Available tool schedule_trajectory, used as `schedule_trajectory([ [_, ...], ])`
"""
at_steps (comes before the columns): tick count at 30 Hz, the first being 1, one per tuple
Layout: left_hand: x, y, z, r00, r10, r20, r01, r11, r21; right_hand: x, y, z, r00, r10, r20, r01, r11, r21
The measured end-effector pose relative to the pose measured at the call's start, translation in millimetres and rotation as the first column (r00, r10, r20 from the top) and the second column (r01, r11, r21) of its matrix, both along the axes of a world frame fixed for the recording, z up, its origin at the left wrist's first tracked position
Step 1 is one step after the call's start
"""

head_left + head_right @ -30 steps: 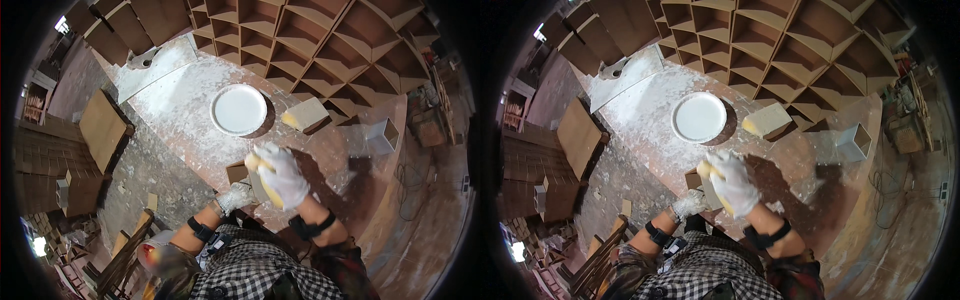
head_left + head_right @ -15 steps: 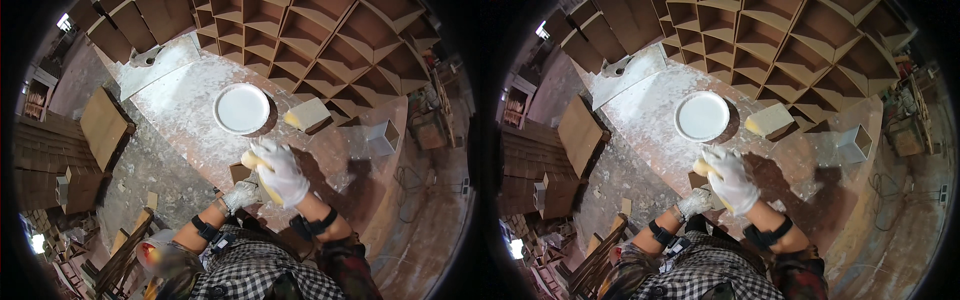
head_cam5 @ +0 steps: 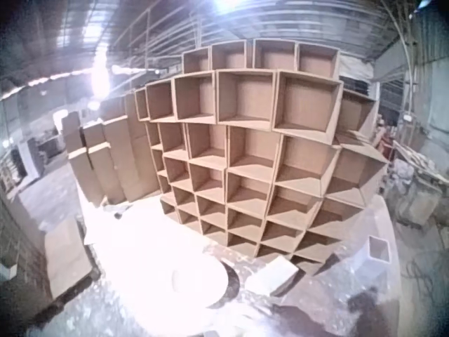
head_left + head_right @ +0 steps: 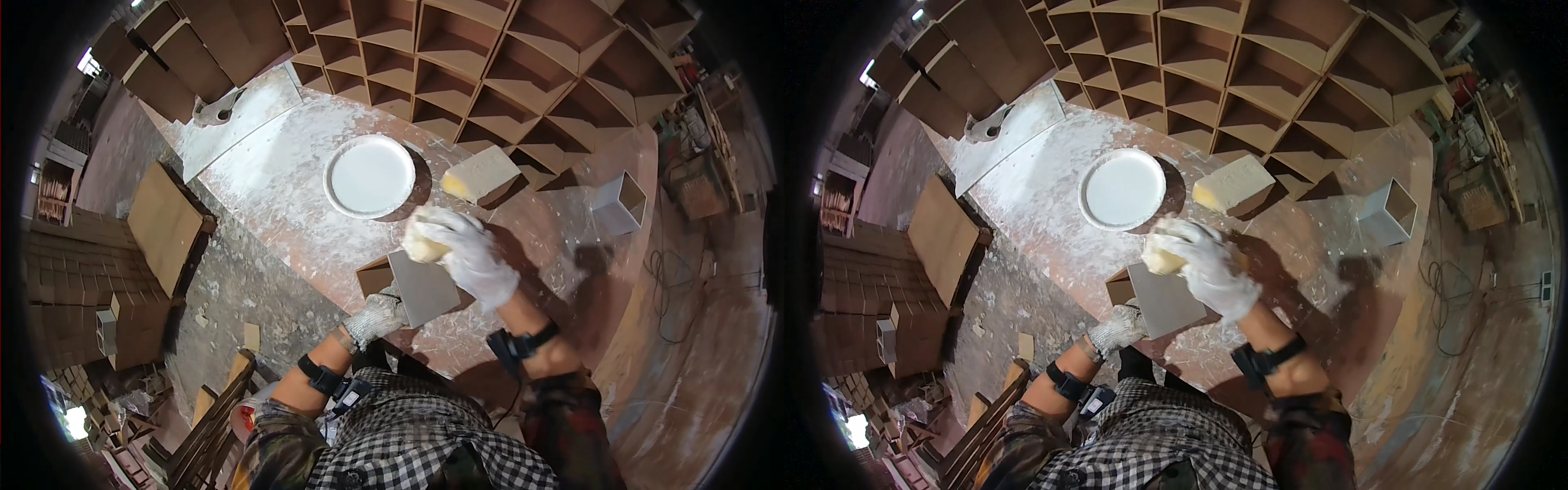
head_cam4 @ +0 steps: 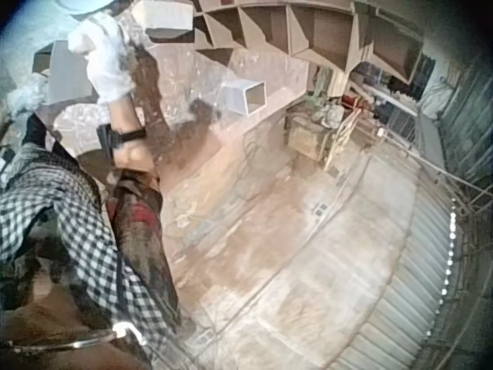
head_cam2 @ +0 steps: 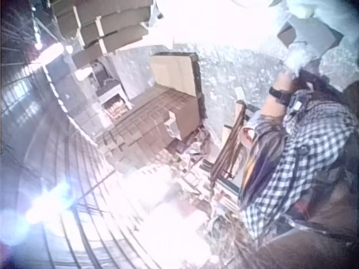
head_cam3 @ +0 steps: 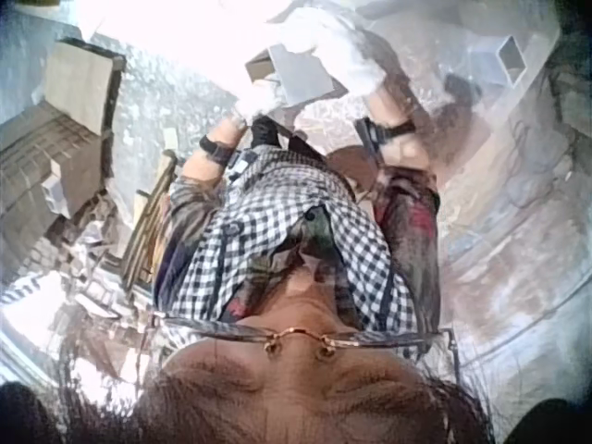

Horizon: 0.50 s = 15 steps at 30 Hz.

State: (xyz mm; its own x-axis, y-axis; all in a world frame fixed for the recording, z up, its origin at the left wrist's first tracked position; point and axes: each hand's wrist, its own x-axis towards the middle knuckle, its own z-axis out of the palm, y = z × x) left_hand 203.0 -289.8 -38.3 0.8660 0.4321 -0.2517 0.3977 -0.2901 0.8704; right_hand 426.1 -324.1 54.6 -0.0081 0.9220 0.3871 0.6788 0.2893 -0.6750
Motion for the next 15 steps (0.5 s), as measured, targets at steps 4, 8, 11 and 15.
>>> schedule_trajectory([
  [4,-5.4,2.4,-4.8,0.991,-0.124,-0.055,0.135,0.939,0.317,-9.3,-8.4,-41.1,0.951,0.067,-0.302,-0.065,0.998,0.018],
  [8,-8.5,6.3,3.1,0.939,-0.247,-0.24,0.338,0.789,0.512,-17.2,-80.0,-40.2,0.98,0.111,-0.162,-0.108,0.994,0.029],
  [11,-10.5,6.2,5.3,0.943,-0.232,-0.236,0.318,0.833,0.452,-26.4,-136.5,-32.2,0.954,0.155,-0.258,-0.185,0.978,-0.096],
  [15,-13.8,3.1,-5.4,0.971,-0.235,-0.048,0.221,0.799,0.56,-12.1,-139.0,-19.8,0.927,-0.07,-0.368,0.043,0.996,-0.082],
])
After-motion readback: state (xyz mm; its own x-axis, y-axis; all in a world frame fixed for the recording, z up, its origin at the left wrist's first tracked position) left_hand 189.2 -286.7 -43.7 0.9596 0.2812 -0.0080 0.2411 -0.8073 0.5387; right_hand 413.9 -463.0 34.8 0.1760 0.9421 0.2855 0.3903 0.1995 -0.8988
